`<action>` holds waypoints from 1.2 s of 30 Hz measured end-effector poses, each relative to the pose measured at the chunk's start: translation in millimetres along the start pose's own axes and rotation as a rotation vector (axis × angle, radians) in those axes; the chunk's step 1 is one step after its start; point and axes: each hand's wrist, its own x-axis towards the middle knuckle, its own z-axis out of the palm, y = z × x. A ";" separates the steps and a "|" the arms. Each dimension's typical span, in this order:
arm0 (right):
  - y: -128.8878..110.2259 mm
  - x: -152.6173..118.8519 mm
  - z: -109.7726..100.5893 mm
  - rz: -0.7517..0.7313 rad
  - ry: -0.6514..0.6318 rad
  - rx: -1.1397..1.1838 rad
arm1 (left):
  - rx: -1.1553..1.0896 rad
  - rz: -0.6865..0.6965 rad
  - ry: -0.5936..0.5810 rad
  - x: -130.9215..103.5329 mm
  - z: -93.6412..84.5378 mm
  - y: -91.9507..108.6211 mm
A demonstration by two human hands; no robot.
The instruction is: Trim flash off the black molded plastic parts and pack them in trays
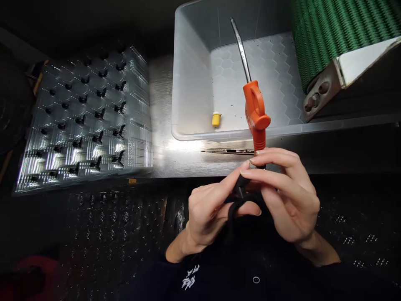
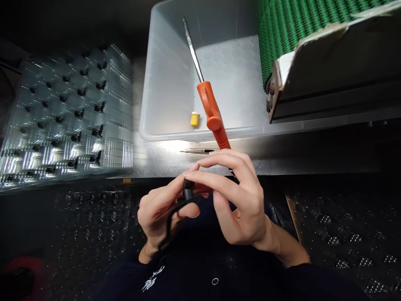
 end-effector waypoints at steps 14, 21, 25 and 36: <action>15.1 6.8 11.3 0.428 -0.102 0.457 | 0.593 0.177 0.188 1.1 6.6 -6.8; 19.6 5.3 27.5 0.589 -0.149 0.666 | 0.474 0.157 0.097 -6.1 -12.6 -3.3; 14.4 5.6 44.7 0.609 -0.211 0.737 | 0.457 0.084 -0.001 -11.3 -31.9 -0.6; 24.9 27.7 121.7 0.332 -0.549 0.328 | 0.738 -0.282 0.363 -28.2 -140.1 -12.3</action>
